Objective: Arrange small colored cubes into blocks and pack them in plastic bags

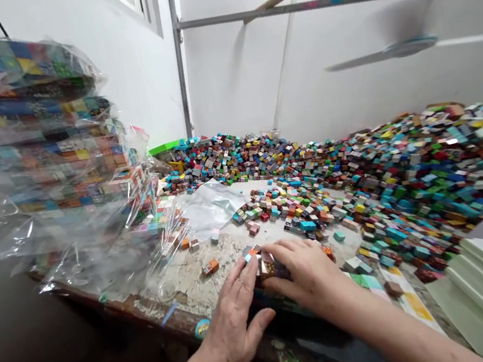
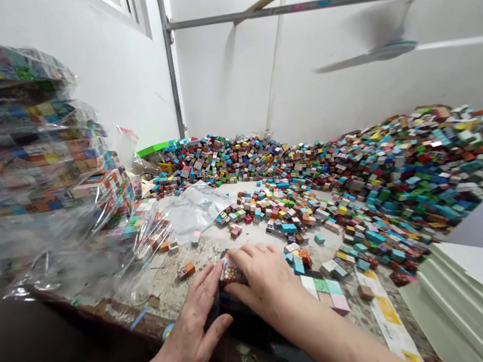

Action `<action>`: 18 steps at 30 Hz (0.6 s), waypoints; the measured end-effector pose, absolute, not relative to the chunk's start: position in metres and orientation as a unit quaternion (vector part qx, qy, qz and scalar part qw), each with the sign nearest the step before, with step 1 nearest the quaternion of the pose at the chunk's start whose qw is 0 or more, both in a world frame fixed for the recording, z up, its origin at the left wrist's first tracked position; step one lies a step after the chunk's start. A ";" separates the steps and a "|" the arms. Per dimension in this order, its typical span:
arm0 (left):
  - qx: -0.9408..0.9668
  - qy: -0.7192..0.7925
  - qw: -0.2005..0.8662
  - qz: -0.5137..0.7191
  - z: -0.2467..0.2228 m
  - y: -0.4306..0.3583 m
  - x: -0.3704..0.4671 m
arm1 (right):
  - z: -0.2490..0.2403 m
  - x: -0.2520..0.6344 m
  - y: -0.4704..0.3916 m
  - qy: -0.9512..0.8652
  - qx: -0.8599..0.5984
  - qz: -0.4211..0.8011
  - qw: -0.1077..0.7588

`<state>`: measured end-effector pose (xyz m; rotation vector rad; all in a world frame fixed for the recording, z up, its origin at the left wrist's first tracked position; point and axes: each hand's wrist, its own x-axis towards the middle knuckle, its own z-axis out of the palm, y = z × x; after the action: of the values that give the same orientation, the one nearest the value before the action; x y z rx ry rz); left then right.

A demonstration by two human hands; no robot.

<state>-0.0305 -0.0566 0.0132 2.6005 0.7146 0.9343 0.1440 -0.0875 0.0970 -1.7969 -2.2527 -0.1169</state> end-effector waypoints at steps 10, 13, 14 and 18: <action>0.854 0.349 0.135 0.360 -0.026 -0.033 -0.047 | 0.113 0.214 -0.103 -0.655 -0.716 0.022 0.241; 0.834 0.389 0.107 0.378 -0.044 -0.025 -0.048 | 0.109 0.247 -0.079 -0.626 -0.753 0.076 0.187; 0.832 0.393 0.097 0.379 -0.049 -0.024 -0.047 | 0.103 0.256 -0.068 -0.631 -0.756 0.097 0.148; 0.839 0.395 0.069 0.368 -0.059 -0.023 -0.045 | 0.067 0.277 -0.019 -0.633 -0.758 0.133 0.079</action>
<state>-0.0447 -0.0230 -0.0588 2.5263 1.1879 1.1087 0.2765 -0.0192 0.0674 -2.2690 -1.8944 0.3981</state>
